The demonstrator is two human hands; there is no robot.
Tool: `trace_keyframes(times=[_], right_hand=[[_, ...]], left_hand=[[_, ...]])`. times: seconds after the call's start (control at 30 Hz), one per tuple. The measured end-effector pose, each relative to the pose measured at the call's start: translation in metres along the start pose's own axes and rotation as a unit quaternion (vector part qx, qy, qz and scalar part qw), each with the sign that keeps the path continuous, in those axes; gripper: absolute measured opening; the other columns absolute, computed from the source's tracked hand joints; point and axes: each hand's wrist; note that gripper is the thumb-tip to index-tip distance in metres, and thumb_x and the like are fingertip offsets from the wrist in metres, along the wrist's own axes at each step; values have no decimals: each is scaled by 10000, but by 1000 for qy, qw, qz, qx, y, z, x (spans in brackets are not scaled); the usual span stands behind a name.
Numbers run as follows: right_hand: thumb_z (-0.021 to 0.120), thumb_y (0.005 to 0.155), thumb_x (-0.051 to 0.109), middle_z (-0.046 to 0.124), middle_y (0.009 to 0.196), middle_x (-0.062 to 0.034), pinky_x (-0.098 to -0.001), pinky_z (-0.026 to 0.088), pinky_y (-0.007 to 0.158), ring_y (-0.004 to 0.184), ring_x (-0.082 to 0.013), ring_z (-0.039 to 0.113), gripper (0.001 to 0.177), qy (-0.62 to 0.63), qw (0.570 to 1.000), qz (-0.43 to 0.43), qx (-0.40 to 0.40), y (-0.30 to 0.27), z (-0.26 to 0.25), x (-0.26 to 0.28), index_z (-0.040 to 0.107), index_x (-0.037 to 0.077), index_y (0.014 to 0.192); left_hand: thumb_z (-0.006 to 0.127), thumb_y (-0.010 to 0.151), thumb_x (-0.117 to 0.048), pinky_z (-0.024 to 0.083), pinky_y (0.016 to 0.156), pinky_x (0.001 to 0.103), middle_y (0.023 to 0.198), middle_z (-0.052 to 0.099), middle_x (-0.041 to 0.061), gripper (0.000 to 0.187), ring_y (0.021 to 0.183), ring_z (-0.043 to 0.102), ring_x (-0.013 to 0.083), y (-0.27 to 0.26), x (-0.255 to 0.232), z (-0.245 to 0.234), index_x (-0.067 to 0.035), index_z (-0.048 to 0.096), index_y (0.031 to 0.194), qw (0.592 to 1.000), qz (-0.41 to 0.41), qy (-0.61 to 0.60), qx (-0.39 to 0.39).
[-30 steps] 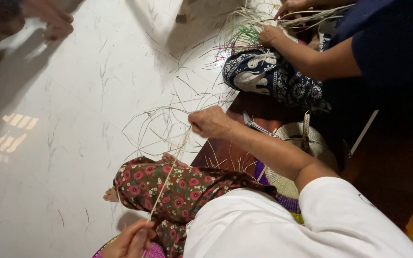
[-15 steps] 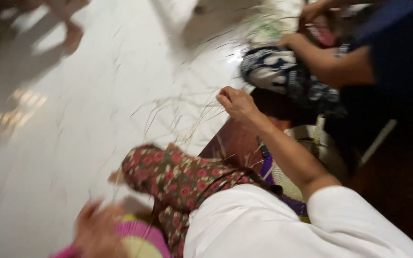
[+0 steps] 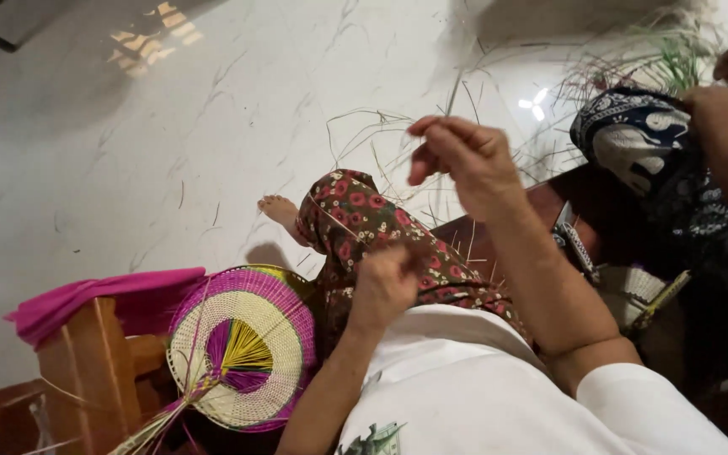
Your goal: Weaving and forming the handle of a decorative hand fan using dried plant fibers.
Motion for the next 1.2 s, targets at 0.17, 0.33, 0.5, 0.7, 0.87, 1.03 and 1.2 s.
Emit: trace_keyframes(times=[0.17, 0.33, 0.5, 0.7, 0.87, 1.03, 1.2], right_hand=[[533, 1079, 63, 577, 569, -181, -306, 575, 458, 448, -216, 614, 214, 82, 996, -23, 30, 8, 1, 4, 661, -74, 1184], [486, 1109, 142, 408, 488, -34, -213, 319, 365, 379, -82, 347, 263, 2, 996, 11, 85, -4, 13, 6, 663, -52, 1103], [636, 1030, 214, 546, 524, -14, -199, 374, 492, 504, -62, 448, 230, -174, 973, 40, 145, -39, 40, 13, 786, 43, 998], [548, 1034, 124, 509, 492, -27, -241, 388, 457, 450, -89, 396, 270, -191, 946, 7, 262, -50, 41, 17, 779, -16, 1033], [536, 1018, 76, 520, 479, -24, -222, 360, 442, 421, -82, 411, 272, -144, 948, 34, 281, -52, 27, 5, 761, -37, 1119], [522, 1018, 55, 552, 467, -36, -224, 361, 428, 393, -87, 442, 287, -127, 938, 11, 323, -46, 16, 0, 715, -88, 1174], [494, 1031, 215, 736, 1135, -320, -559, 550, 963, 1009, -430, 739, 459, -120, 910, 47, 394, -33, 37, 19, 622, -141, 1292]], left_hand=[[777, 790, -147, 507, 814, 389, 701, 697, 52, 26, 834, 705, 271, -16, -40, -27, -152, 762, 810, 972, 192, 73, 111], [729, 851, -260, 523, 807, 420, 906, 675, 89, 193, 911, 666, 302, 6, -40, -48, -205, 738, 1035, 978, 117, 160, 58], [613, 1019, -291, 522, 675, 308, 877, 607, 39, 339, 700, 550, 160, 65, -61, -100, -109, 691, 1294, 987, 52, -69, -137], [790, 909, -128, 585, 780, 279, 836, 754, 71, 85, 772, 730, 180, 77, -60, -118, -68, 806, 967, 955, 60, -255, -140], [725, 978, -175, 595, 730, 259, 809, 766, 78, 125, 693, 703, 109, 79, -54, -156, -68, 779, 1014, 958, 23, -227, -175], [756, 960, -169, 589, 696, 258, 773, 749, 23, 79, 692, 710, 92, 80, -50, -171, -99, 787, 978, 967, 45, -141, -206], [729, 973, -160, 575, 819, 302, 842, 725, 43, 61, 795, 686, 166, 77, -65, -163, -136, 785, 978, 963, 114, -213, -116]])
Point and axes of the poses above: each hand's wrist, its own y-axis towards the middle knuckle, its own z-axis out of the palm, x = y × z
